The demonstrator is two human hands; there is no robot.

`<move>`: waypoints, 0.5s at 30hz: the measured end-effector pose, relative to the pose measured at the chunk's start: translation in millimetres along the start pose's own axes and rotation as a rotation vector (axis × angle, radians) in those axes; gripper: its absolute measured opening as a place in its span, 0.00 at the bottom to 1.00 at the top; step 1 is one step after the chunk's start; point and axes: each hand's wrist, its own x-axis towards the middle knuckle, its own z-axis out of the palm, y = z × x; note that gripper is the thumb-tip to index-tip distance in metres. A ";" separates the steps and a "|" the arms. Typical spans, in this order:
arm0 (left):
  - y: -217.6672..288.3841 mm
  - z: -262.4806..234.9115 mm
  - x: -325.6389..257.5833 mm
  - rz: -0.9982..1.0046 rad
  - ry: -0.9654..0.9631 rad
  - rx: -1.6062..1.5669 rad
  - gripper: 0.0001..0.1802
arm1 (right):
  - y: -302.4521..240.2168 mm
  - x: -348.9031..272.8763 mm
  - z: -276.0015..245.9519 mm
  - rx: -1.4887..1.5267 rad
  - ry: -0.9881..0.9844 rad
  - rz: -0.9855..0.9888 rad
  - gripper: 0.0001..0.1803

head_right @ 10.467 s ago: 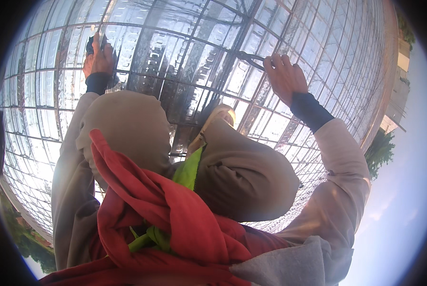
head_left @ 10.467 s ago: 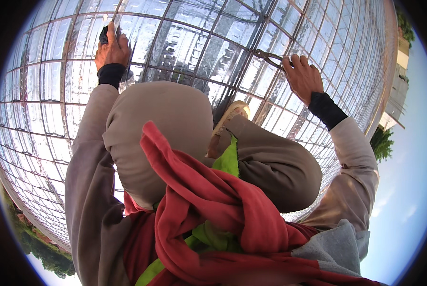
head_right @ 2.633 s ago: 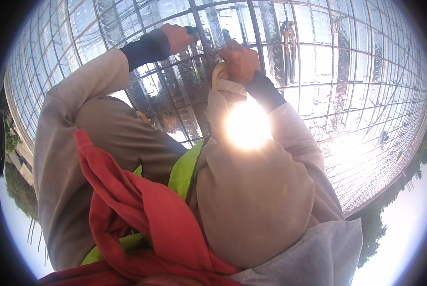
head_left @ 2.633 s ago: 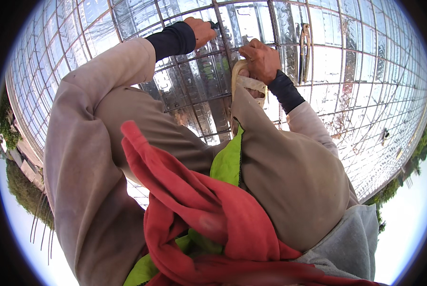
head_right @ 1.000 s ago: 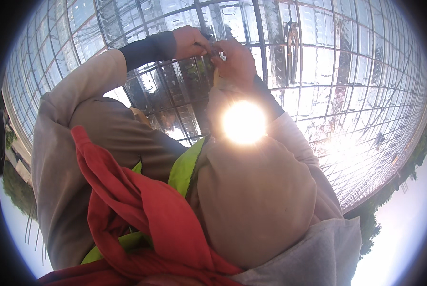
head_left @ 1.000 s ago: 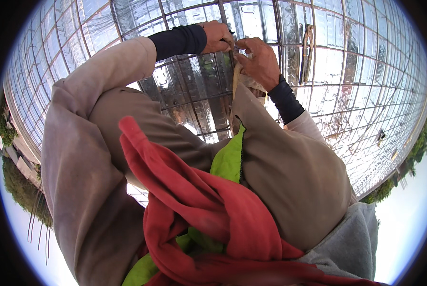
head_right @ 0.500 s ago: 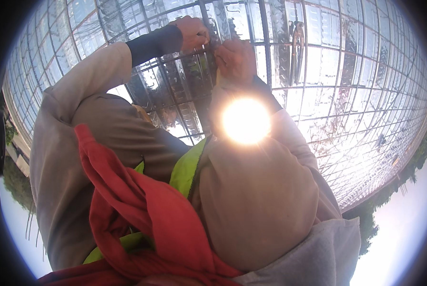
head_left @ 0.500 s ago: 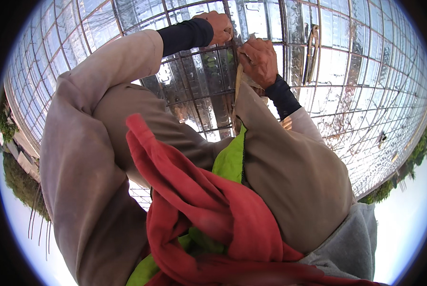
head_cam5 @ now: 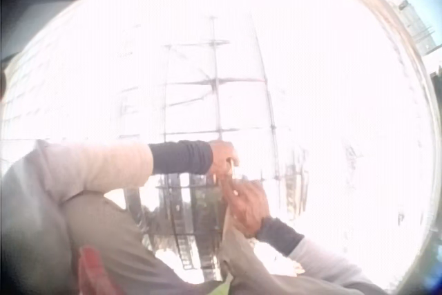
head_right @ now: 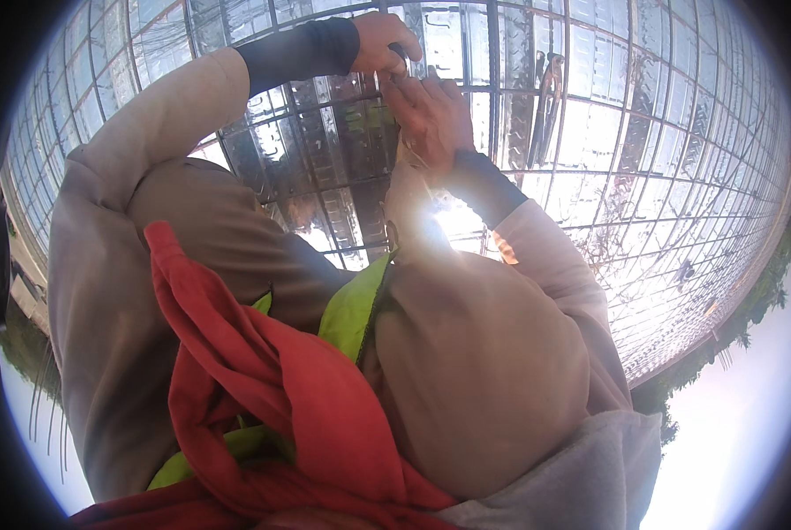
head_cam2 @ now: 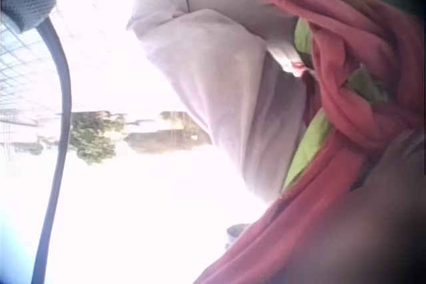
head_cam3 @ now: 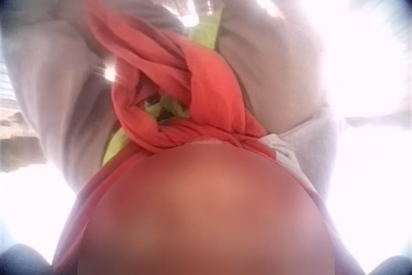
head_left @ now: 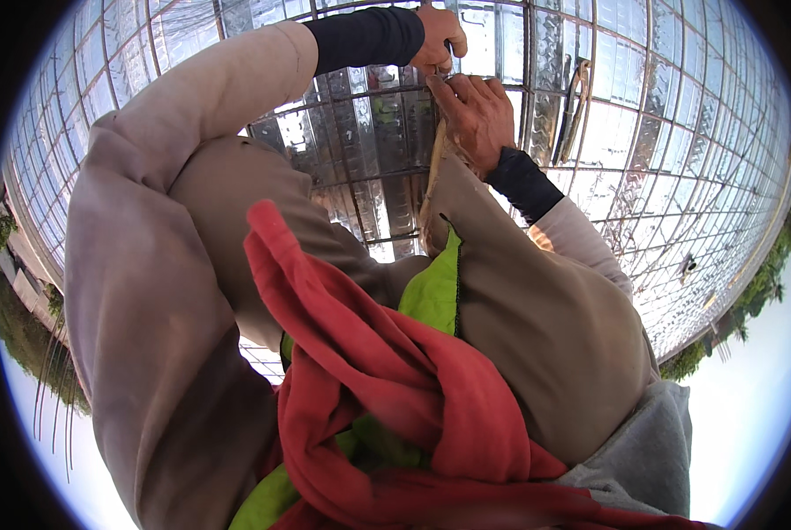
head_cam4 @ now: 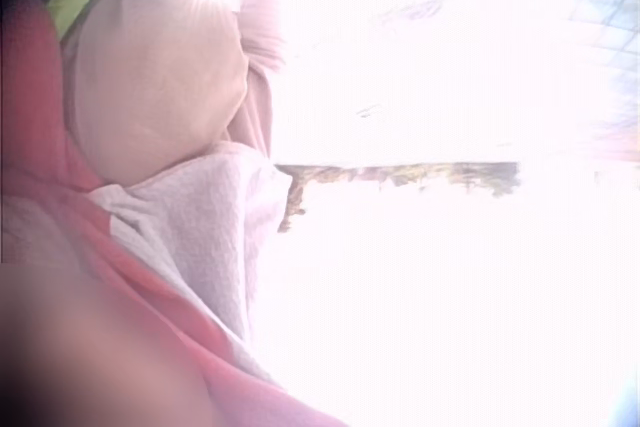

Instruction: The person uses pliers to bend and twist wire ties, securing intersecting metal bars into a grid structure on a large curved roof. The person repeatedly reaches for ties, wraps them around bar intersections, and tightens them to hold the grid in place.

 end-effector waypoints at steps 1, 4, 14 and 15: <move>-10.4 -3.3 -0.2 -0.006 0.016 -0.114 0.21 | 2.3 2.8 -7.0 -0.024 -0.016 -0.019 0.23; 2.0 -48.7 -0.6 0.052 0.222 0.132 0.20 | 15.2 1.2 -10.4 -0.129 -0.146 -0.093 0.27; -64.1 -90.2 -100.1 -0.048 0.736 0.297 0.19 | -9.6 46.4 -3.7 -0.255 -0.439 -0.008 0.08; -74.7 -83.6 -111.3 -0.111 0.806 0.266 0.19 | -10.3 53.9 -6.0 -0.203 -0.485 0.132 0.10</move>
